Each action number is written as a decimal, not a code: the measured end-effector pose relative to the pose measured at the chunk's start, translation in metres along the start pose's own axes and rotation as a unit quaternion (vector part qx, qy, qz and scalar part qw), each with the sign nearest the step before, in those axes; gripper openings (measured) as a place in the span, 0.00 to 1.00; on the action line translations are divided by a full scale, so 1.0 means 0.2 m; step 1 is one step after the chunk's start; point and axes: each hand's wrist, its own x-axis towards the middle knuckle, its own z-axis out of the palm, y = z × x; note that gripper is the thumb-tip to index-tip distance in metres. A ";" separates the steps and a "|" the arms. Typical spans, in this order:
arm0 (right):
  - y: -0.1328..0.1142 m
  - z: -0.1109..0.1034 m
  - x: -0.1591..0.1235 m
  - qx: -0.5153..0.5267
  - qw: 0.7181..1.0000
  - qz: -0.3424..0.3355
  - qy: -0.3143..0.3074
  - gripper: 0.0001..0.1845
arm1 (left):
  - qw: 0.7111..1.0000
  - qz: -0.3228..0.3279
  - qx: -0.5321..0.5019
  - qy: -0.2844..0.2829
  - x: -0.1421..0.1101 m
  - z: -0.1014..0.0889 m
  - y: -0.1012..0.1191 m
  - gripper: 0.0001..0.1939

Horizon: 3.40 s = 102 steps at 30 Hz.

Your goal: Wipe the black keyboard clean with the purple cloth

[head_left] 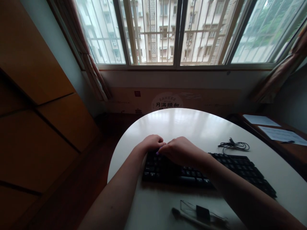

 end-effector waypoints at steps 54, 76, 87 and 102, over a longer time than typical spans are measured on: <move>-0.01 -0.05 0.00 -0.121 0.966 0.226 0.033 0.10 | 1.000 -0.004 -0.017 -0.013 0.00 0.00 -0.02 0.20; 0.15 -0.14 -0.05 0.443 0.881 0.157 -0.053 0.07 | 0.998 0.002 -0.052 0.026 -0.01 0.00 -0.01 0.22; 0.04 0.10 0.01 -0.031 0.991 0.124 0.033 0.06 | 0.998 0.014 -0.045 0.032 0.00 0.02 -0.03 0.18; 0.09 0.14 0.03 0.306 0.916 0.247 0.077 0.22 | 0.999 0.005 -0.043 0.023 0.00 0.02 -0.03 0.17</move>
